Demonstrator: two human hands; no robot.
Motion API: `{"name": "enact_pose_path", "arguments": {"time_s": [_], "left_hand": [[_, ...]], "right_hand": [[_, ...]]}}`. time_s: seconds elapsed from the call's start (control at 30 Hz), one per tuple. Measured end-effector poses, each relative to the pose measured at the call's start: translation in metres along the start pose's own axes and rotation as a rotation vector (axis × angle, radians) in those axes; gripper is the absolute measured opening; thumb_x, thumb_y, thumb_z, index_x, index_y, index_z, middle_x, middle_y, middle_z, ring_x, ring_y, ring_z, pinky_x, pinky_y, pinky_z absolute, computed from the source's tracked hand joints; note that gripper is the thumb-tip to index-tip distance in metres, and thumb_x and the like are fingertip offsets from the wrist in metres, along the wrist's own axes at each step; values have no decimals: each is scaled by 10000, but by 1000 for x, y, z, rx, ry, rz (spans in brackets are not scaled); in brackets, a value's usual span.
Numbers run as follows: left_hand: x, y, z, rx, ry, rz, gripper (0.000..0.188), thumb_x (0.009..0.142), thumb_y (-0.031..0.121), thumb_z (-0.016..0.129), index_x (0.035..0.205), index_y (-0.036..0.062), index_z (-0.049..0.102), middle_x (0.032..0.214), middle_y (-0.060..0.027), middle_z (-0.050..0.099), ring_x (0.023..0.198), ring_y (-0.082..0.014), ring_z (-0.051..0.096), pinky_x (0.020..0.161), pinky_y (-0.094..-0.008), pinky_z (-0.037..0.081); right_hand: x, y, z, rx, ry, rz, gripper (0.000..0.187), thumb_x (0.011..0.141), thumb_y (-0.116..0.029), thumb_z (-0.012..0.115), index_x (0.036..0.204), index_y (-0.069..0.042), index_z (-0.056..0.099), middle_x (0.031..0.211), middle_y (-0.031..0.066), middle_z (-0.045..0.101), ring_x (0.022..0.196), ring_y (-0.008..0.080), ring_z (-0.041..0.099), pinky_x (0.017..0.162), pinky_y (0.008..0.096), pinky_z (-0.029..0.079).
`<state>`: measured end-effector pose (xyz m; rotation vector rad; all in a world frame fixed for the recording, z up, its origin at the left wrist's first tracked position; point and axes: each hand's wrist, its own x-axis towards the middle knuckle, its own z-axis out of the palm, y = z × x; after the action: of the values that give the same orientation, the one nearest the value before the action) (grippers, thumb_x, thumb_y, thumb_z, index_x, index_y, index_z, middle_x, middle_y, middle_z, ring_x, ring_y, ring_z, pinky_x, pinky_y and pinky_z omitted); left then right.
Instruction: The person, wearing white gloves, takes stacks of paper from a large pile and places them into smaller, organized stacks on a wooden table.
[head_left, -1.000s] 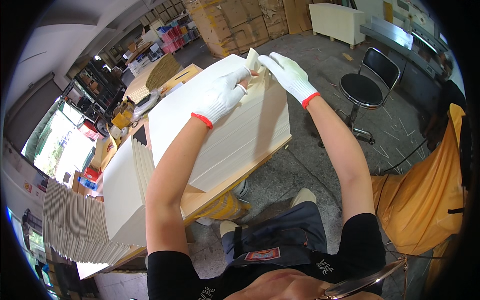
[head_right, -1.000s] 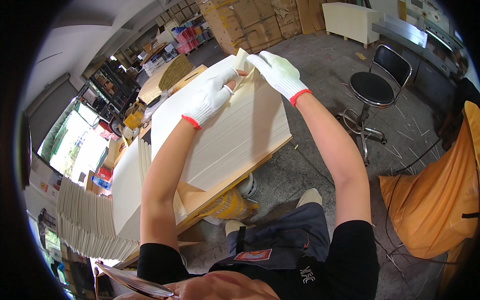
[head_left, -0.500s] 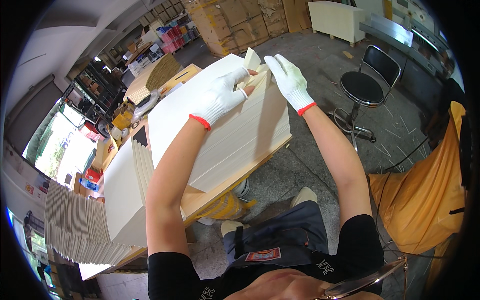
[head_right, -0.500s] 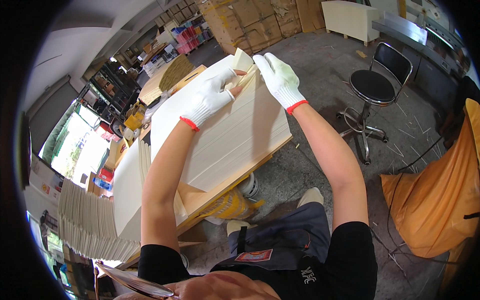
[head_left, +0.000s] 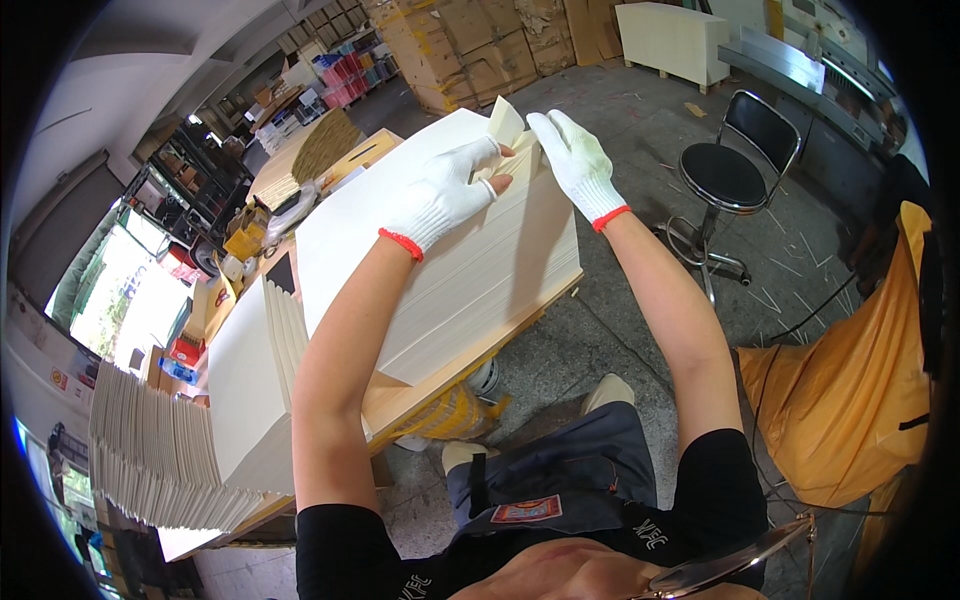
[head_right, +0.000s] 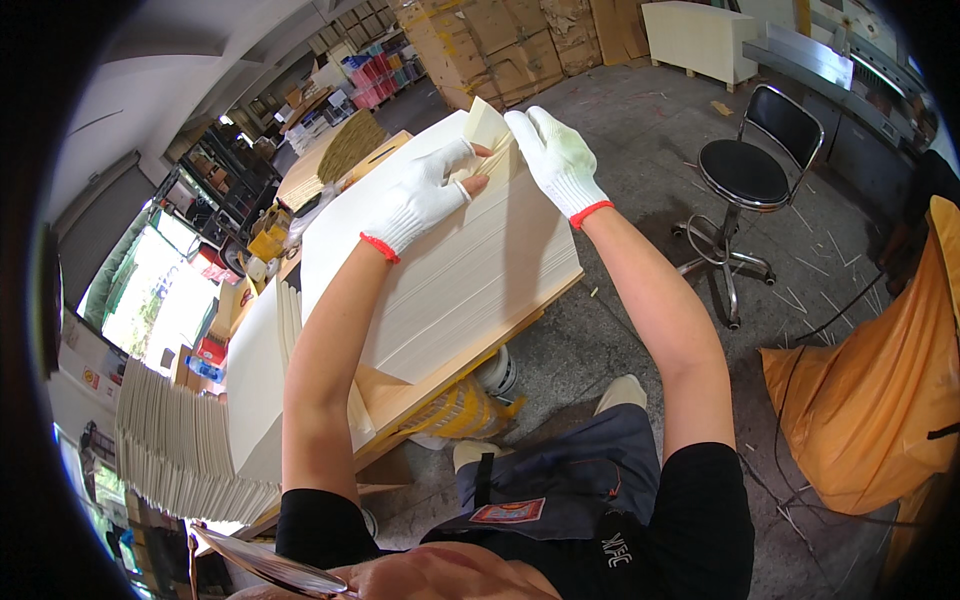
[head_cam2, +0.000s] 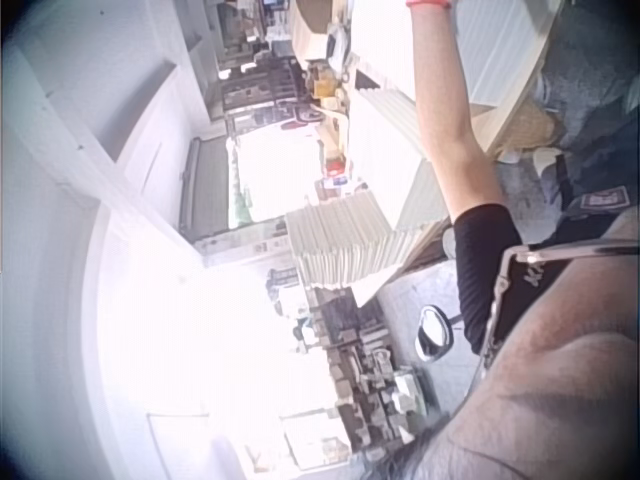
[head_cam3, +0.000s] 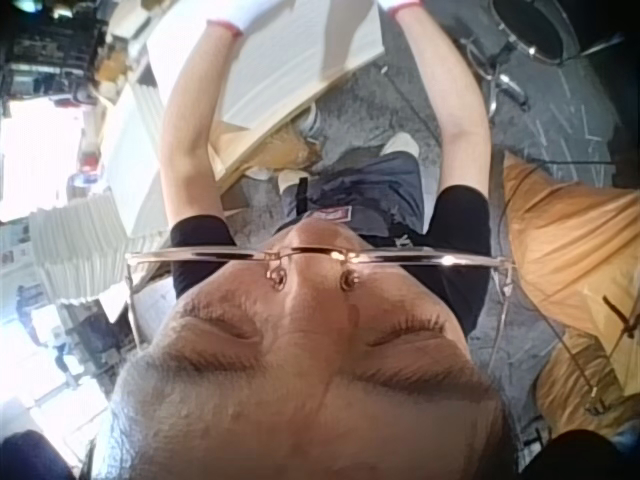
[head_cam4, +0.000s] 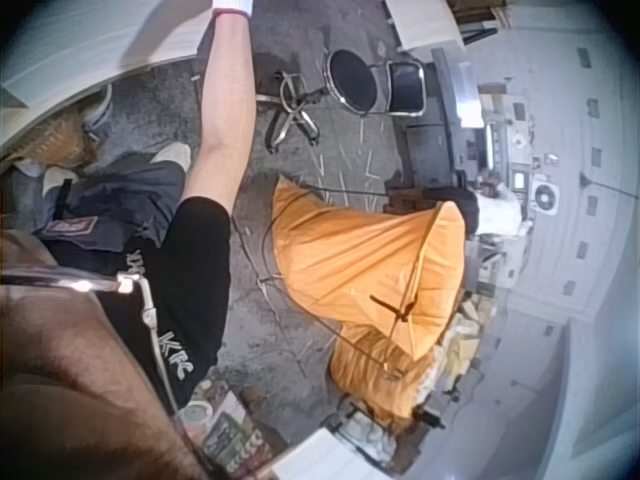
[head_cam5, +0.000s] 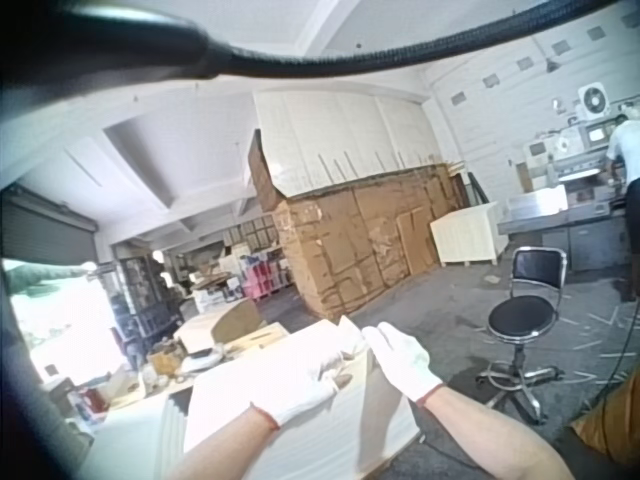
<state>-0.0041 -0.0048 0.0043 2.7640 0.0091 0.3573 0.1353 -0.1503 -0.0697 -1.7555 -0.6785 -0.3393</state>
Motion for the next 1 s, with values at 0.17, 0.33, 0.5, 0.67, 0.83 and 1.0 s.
{"name": "enact_pose_path", "arguments": {"time_s": [0.17,0.33,0.5,0.67,0.83,1.0], "left_hand": [[1,-1,1,6,5,4,396,964,324,659,1342,209,635,1193,-152,718,1077,-309,677,960,-414,505],[-1,-4,3,56,109,99,359,996,275,580,1344,208,632,1137,-164,718,1037,-308,676,943,-414,504],[-2,1,-5,120,42,100,343,1005,263,541,1327,198,638,1125,-171,709,1040,-312,665,937,-412,499],[-3,6,-2,45,2,-11,354,971,321,626,1300,193,650,1154,-175,709,1073,-323,663,953,-425,493],[2,-5,1,6,14,19,381,954,349,661,1304,198,648,1168,-173,710,1094,-329,659,965,-431,488],[3,-11,5,21,45,79,340,996,307,597,1316,197,635,1127,-177,713,1023,-316,673,921,-413,504]], "right_hand": [[0,3,2,9,-7,10,537,1014,-603,446,955,-86,579,829,147,602,796,337,579,753,419,456],[-1,-1,0,34,-14,0,555,1012,-625,422,939,-96,571,844,176,625,821,400,602,755,446,459],[0,3,1,-10,-11,-14,556,1009,-625,427,930,-93,568,848,178,625,824,404,602,756,445,460],[-1,2,1,-35,14,-11,548,1010,-618,429,934,-92,565,848,178,631,829,400,610,760,448,462],[-1,1,0,-13,-2,3,549,1011,-618,429,930,-91,562,839,172,628,822,385,611,763,442,462],[0,5,2,27,4,-12,550,1008,-620,437,931,-91,564,832,170,623,814,378,608,752,439,459]]}}
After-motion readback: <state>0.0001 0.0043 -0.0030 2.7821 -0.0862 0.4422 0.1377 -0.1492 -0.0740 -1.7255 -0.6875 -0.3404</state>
